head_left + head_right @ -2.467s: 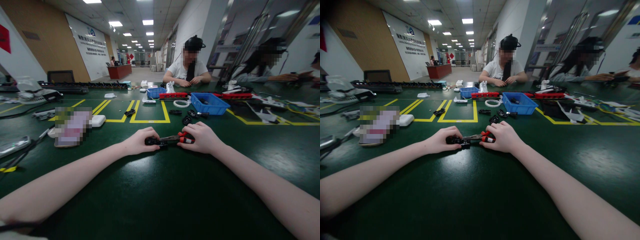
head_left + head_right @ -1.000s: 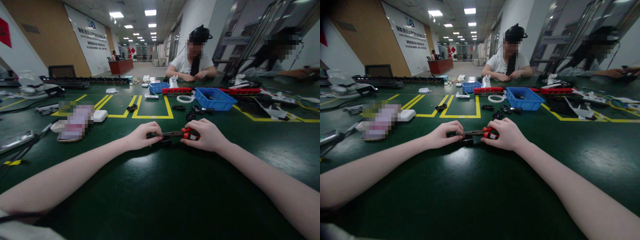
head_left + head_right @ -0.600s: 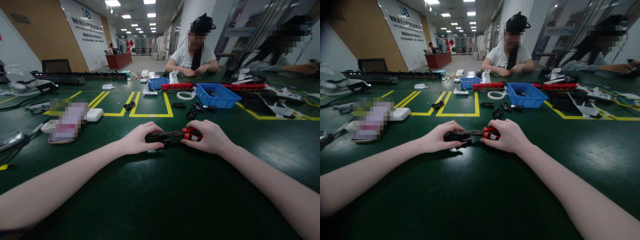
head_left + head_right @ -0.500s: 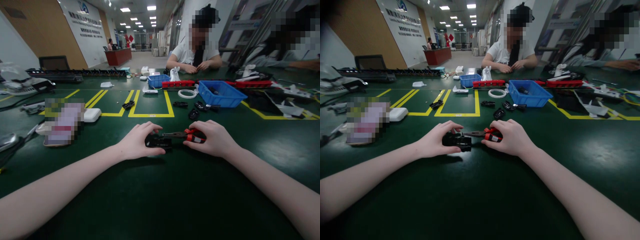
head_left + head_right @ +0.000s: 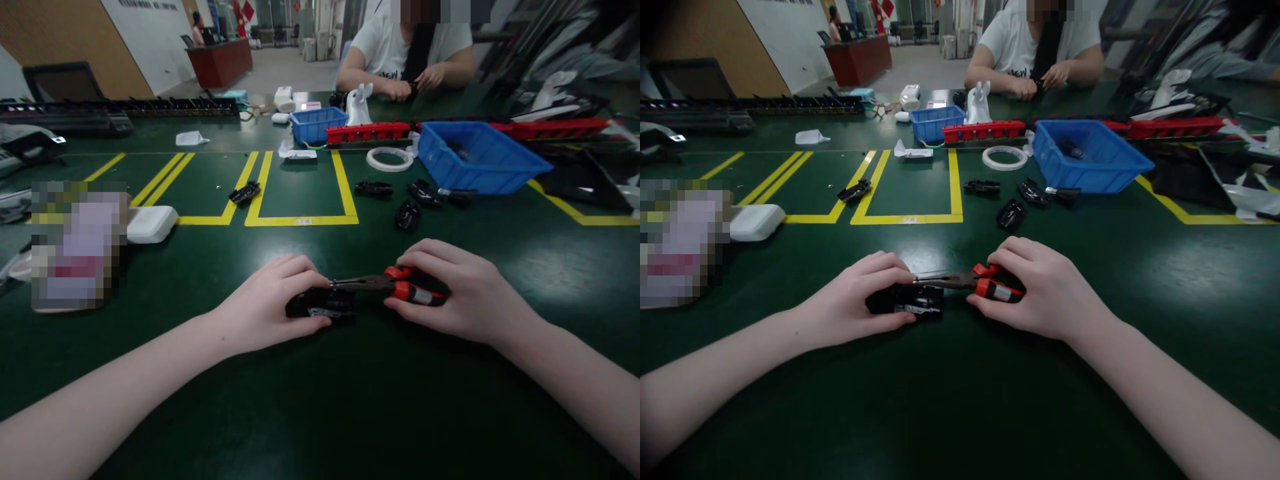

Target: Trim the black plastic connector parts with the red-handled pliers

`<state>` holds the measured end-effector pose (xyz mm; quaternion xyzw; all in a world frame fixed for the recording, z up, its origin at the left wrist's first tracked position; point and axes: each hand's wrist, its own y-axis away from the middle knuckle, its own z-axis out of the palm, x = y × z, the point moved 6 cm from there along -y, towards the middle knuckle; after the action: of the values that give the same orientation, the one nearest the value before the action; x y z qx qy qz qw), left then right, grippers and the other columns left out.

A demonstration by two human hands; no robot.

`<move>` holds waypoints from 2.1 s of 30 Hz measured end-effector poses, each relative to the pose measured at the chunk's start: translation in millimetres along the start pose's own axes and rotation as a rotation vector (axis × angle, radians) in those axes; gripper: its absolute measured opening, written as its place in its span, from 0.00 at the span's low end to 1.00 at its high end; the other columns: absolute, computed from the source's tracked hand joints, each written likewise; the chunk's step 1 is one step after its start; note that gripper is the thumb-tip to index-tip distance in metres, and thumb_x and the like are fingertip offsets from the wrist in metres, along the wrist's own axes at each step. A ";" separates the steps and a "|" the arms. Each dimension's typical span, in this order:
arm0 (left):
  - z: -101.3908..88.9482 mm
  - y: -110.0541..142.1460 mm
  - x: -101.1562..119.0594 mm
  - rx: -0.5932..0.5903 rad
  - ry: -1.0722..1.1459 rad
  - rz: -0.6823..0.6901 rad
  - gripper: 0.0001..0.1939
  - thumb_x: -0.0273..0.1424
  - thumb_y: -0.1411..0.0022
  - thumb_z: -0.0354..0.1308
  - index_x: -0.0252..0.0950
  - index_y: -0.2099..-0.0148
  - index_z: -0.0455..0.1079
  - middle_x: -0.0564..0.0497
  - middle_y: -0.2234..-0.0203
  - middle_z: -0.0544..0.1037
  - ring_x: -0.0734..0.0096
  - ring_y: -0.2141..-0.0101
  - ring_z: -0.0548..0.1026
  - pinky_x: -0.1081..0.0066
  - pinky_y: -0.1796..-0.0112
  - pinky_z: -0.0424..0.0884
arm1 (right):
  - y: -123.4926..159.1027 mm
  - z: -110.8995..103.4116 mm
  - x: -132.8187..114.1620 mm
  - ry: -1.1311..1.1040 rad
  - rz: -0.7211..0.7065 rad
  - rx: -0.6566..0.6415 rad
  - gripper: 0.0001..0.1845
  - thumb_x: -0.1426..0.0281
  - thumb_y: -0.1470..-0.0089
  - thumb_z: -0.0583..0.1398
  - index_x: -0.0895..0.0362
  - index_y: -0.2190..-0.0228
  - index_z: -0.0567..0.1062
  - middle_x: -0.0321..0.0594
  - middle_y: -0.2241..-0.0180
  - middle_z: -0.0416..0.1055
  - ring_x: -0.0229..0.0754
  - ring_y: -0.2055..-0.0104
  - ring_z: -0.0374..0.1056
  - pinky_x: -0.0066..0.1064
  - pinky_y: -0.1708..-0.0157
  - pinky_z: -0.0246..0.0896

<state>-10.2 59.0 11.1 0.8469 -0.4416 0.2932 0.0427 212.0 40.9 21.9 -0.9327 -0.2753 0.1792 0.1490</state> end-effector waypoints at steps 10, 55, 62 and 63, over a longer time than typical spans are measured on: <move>1.2 1.9 -2.7 0.014 0.012 0.003 0.25 0.37 0.35 0.61 0.47 0.37 0.63 0.49 0.54 0.75 0.57 0.56 0.73 0.61 0.58 0.72 | -1.2 -0.2 -1.7 0.037 -0.068 0.020 0.16 0.53 0.44 0.62 0.51 0.61 0.73 0.45 0.64 0.73 0.50 0.67 0.71 0.44 0.73 0.69; 14.1 10.4 -13.8 -0.219 1.496 -0.673 0.14 0.40 0.35 0.65 0.33 0.56 0.79 0.48 0.64 0.82 0.76 0.66 0.79 0.81 0.66 0.77 | -8.1 8.0 -40.5 -0.475 0.199 -0.032 0.25 0.69 0.38 0.59 0.51 0.40 0.66 0.43 0.48 0.74 0.46 0.48 0.73 0.39 0.50 0.72; 30.5 19.2 -0.4 -0.219 1.702 -0.829 0.15 0.40 0.32 0.61 0.31 0.55 0.78 0.47 0.67 0.82 0.76 0.69 0.80 0.81 0.67 0.79 | -8.9 23.3 -61.8 -0.365 0.009 -0.111 0.20 0.70 0.37 0.57 0.56 0.45 0.70 0.51 0.46 0.72 0.52 0.42 0.68 0.48 0.44 0.64; 31.6 20.1 0.0 -0.216 1.681 -0.828 0.15 0.40 0.31 0.60 0.32 0.54 0.77 0.46 0.66 0.82 0.74 0.68 0.80 0.79 0.65 0.80 | -8.4 25.1 -63.3 -0.315 -0.030 -0.111 0.17 0.70 0.38 0.57 0.57 0.47 0.72 0.51 0.47 0.73 0.54 0.43 0.68 0.49 0.44 0.63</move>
<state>-11.2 36.3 -18.7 0.4389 0.0453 0.7269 0.5262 148.0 16.3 18.6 -0.8956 -0.3186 0.3055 0.0550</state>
